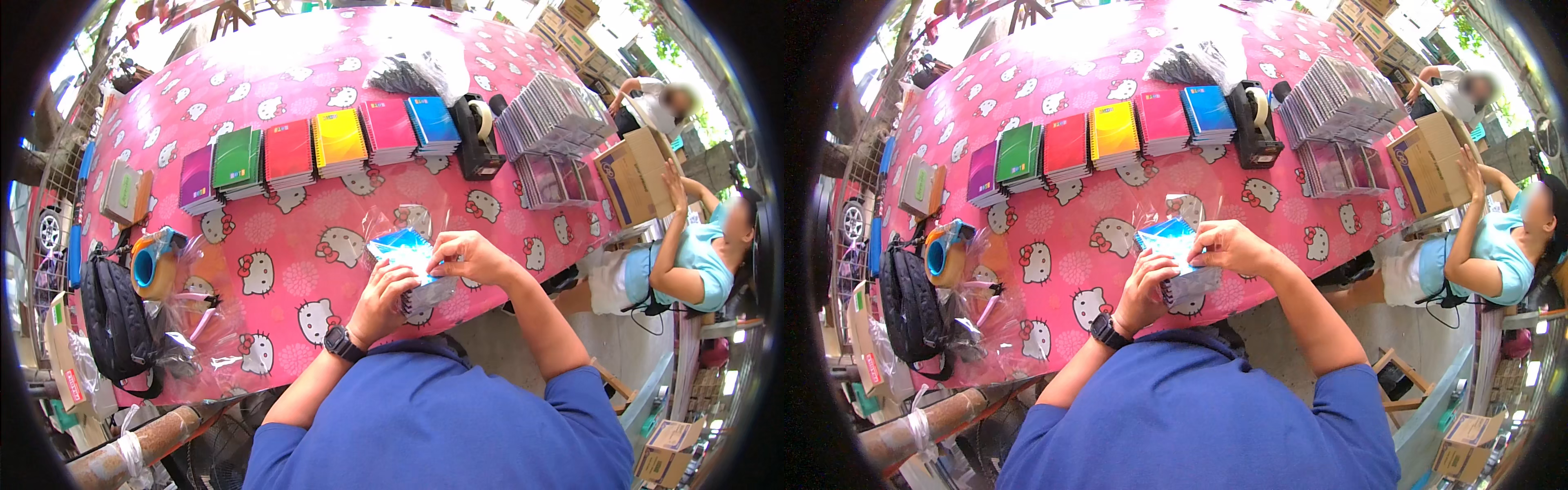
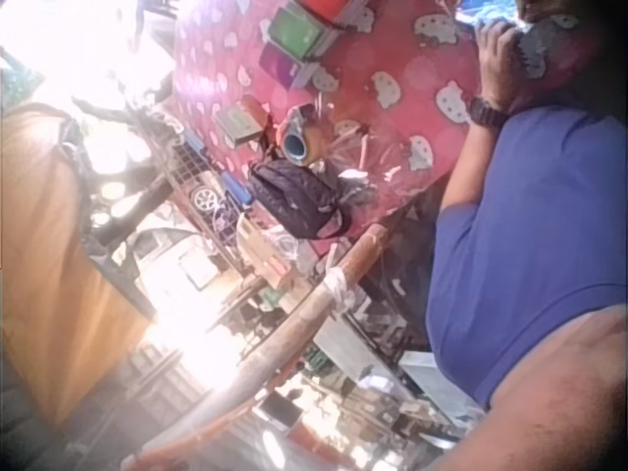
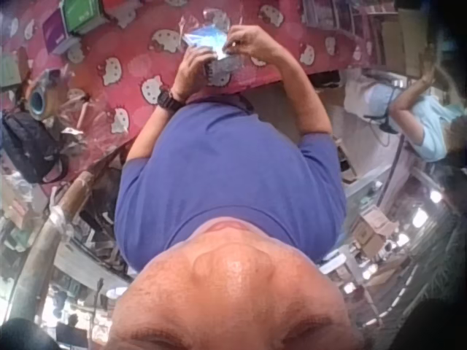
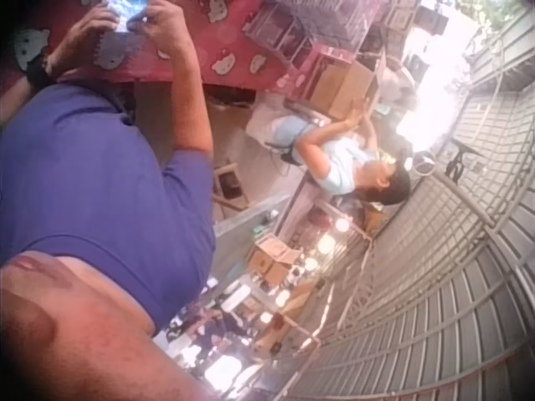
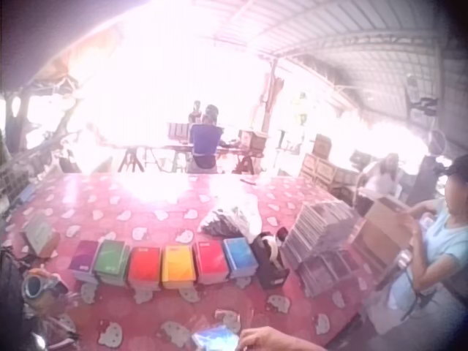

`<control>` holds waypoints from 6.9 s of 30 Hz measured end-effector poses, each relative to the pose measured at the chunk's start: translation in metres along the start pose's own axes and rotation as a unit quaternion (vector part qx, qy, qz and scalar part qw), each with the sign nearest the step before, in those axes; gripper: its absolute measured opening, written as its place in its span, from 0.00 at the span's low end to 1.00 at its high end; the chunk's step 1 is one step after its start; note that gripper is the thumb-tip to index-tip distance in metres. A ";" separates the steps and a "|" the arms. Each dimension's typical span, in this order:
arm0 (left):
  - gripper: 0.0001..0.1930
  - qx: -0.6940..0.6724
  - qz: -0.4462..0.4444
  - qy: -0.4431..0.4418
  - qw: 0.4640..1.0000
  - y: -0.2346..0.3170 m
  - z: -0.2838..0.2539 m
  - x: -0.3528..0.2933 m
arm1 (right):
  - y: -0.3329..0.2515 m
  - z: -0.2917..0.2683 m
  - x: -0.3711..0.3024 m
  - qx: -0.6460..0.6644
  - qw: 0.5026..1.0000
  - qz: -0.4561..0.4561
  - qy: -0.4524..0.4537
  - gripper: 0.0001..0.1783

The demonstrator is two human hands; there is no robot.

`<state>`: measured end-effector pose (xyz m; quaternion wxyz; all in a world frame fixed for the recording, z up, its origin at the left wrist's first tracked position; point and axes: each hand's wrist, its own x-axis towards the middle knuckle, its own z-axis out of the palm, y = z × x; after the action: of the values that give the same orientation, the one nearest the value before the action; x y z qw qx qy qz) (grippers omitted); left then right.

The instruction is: The person organizes colorful notebooks into stacks by color, places a transparent plastic sleeve over a stack, and secures the packaging using a tape dispenser.

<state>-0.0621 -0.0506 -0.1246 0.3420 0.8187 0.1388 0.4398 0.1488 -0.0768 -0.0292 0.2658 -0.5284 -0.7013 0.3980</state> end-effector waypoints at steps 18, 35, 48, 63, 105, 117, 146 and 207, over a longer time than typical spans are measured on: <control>0.40 -0.042 -0.123 0.008 0.991 0.000 -0.037 0.049 | -0.033 -0.016 0.001 0.019 0.982 -0.127 0.135 0.36; 0.15 0.084 -0.101 0.112 0.985 0.005 -0.022 0.040 | 0.006 0.049 0.002 -0.143 0.913 -0.156 0.349 0.12; 0.29 0.116 -0.130 0.145 0.974 0.008 -0.018 0.042 | -0.001 -0.002 0.056 0.092 0.978 0.086 0.168 0.10; 0.34 0.376 -0.105 -0.099 0.915 0.044 0.002 0.033 | 0.025 0.000 0.056 0.345 0.916 0.171 0.115 0.09; 0.45 -0.265 -0.195 0.020 0.944 -0.007 -0.063 0.072 | 0.007 0.032 0.033 0.316 0.938 -0.083 0.118 0.41; 0.46 -0.341 -0.254 0.044 0.904 -0.023 -0.020 0.048 | 0.042 0.069 0.018 0.256 0.941 -0.055 0.216 0.52; 0.14 0.225 0.027 0.047 0.973 0.067 -0.109 0.103 | -0.005 -0.002 0.002 0.203 0.919 0.028 0.338 0.06; 0.38 0.271 -0.101 -0.207 0.935 0.014 -0.065 0.043 | 0.173 -0.145 0.030 -0.112 0.796 0.368 0.467 0.27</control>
<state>-0.0913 -0.0096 -0.0640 0.1713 0.9348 0.2610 0.1693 0.3462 0.0136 -0.0969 0.3335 -0.8945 -0.2842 0.0890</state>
